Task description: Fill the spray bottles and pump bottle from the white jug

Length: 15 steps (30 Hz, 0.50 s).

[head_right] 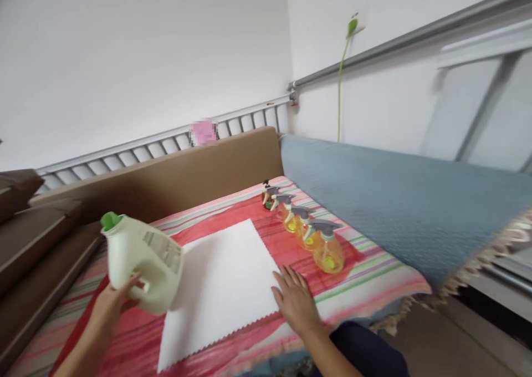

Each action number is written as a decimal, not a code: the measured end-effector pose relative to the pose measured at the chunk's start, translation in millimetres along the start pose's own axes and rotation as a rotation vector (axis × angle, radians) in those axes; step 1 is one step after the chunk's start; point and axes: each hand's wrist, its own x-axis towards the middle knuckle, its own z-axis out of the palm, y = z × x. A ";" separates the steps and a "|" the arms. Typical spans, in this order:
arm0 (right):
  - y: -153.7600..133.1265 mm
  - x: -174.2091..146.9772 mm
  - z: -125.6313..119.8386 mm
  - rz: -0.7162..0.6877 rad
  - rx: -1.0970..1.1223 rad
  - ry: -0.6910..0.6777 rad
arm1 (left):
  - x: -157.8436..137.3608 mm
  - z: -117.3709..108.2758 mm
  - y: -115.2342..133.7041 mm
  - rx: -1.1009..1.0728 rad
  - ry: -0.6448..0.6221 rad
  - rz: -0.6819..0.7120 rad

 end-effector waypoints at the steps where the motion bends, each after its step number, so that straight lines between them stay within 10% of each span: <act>1: 0.4 -0.1 0.7 -0.007 -0.004 0.002 | -13.7 3.2 -2.1 -0.035 -0.062 -0.079; 7: -2.9 -1.3 -3.2 -0.007 -0.025 -0.010 | -76.9 29.6 -19.6 0.024 -0.185 -0.094; 15: -5.8 -0.4 -5.9 0.006 -0.047 -0.036 | -71.7 34.6 -18.0 0.137 -0.201 0.004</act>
